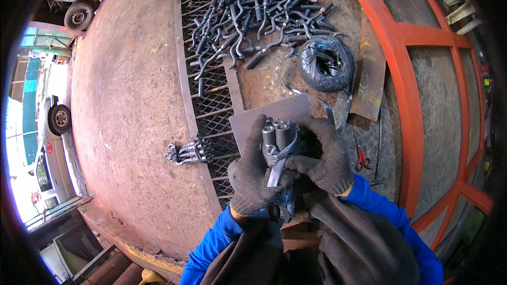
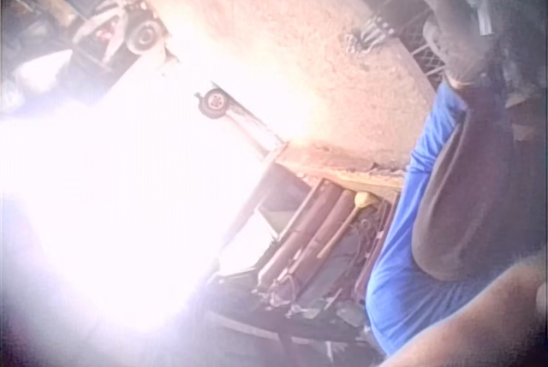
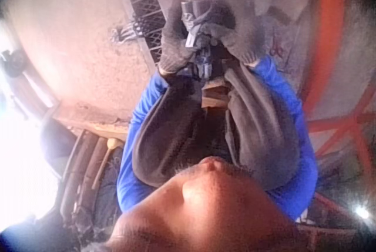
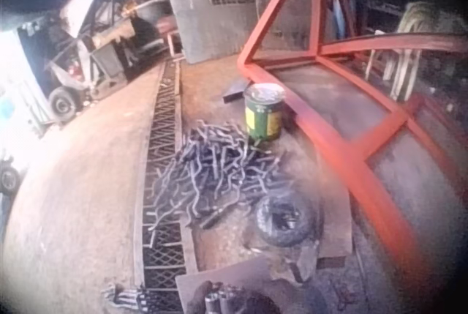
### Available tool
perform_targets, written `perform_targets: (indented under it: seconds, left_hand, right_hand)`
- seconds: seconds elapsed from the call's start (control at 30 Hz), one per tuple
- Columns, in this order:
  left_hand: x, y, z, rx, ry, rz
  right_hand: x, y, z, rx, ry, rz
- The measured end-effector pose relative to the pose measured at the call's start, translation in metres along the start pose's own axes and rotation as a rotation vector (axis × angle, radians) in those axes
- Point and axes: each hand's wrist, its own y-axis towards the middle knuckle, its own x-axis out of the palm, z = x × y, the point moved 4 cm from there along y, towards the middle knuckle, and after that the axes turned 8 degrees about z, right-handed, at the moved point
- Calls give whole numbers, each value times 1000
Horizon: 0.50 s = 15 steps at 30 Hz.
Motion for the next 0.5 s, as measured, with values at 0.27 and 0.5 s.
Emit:
perform_targets:
  seconds: [0.27, 0.5]
  left_hand:
    - [-14, 6, 12, -94, 364, 4]
    - [-18, 4, 9, -136, 288, 55]
  right_hand:
    - [8, 5, 0, -92, -24, 81]
    - [11, 12, -8, -67, 28, 54]
